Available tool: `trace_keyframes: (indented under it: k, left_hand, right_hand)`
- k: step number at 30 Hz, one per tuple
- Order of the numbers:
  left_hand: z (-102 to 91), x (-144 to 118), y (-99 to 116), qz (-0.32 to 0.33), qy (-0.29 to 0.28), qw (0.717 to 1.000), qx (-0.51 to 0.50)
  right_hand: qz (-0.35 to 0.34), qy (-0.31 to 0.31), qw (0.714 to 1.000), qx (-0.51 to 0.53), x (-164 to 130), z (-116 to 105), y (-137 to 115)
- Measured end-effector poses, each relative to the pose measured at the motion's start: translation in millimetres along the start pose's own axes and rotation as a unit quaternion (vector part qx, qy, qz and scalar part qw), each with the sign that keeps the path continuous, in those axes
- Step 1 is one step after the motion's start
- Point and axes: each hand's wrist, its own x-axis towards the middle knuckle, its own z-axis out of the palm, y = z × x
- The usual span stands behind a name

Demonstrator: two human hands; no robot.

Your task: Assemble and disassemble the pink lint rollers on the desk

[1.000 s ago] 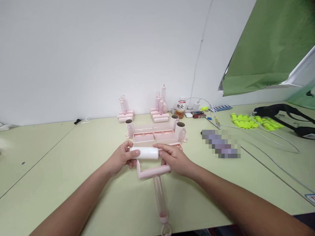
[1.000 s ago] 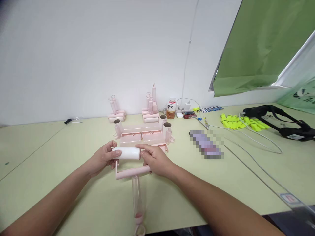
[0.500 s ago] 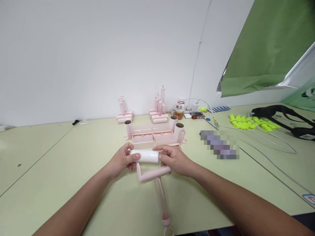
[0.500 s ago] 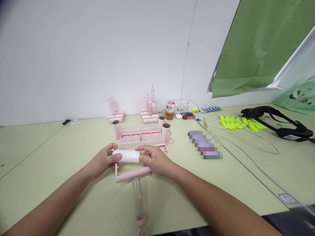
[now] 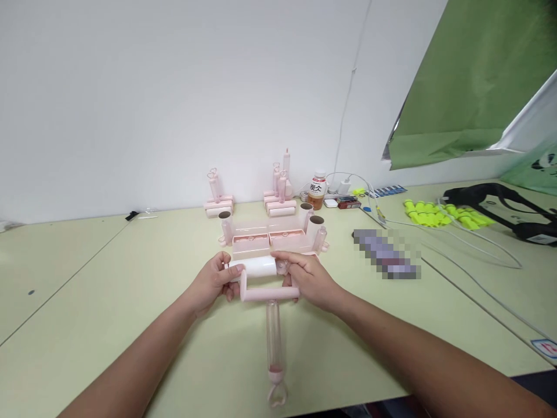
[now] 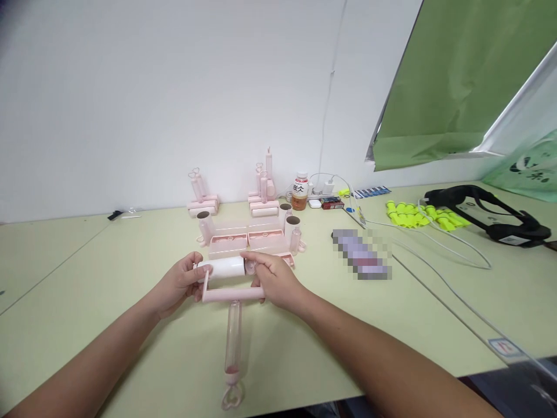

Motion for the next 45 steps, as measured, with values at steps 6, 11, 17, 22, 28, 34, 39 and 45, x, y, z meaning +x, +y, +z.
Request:
trace_keyframes:
  k: [6, 11, 17, 22, 28, 34, 39, 45]
  left_hand:
    - [1.7, -1.7, 4.6, -0.012, 0.005, 0.998, -0.06]
    - [0.2, -1.4, 8.6, 0.004, 0.028, 0.995, -0.094]
    - [-9.3, -0.2, 12.1, 0.052, 0.065, 0.99, -0.114]
    - [-9.6, 2.2, 11.0, 0.051, 0.071, 0.989, -0.117]
    - [-7.3, 1.5, 11.3, 0.055, 0.071, 0.989, -0.114]
    - [-5.2, 0.2, 13.0, 0.058, 0.074, 0.992, -0.089]
    - [-3.2, -0.2, 10.7, 0.053, 0.062, 0.995, -0.049]
    - [1.1, -1.2, 5.7, 0.035, -0.01, 0.999, -0.022]
  right_hand:
    - [-0.032, 0.035, 0.999, 0.011, -0.7, 3.5, -1.2]
    - [-0.027, 0.017, 0.999, 0.035, -2.0, 6.7, -0.1]
    - [0.044, -0.068, 0.996, 0.027, -8.1, 17.6, 4.9]
    - [0.083, -0.116, 0.99, 0.003, -9.5, 29.6, 10.6]
    - [0.076, -0.113, 0.991, -0.005, -6.7, 34.6, 12.1]
    - [0.04, -0.103, 0.994, 0.001, -8.9, 31.9, 5.8]
    - [-0.036, -0.036, 0.998, 0.034, -10.4, 25.9, -1.9]
    - [-0.112, -0.068, 0.988, 0.082, -10.2, 20.4, -1.8]
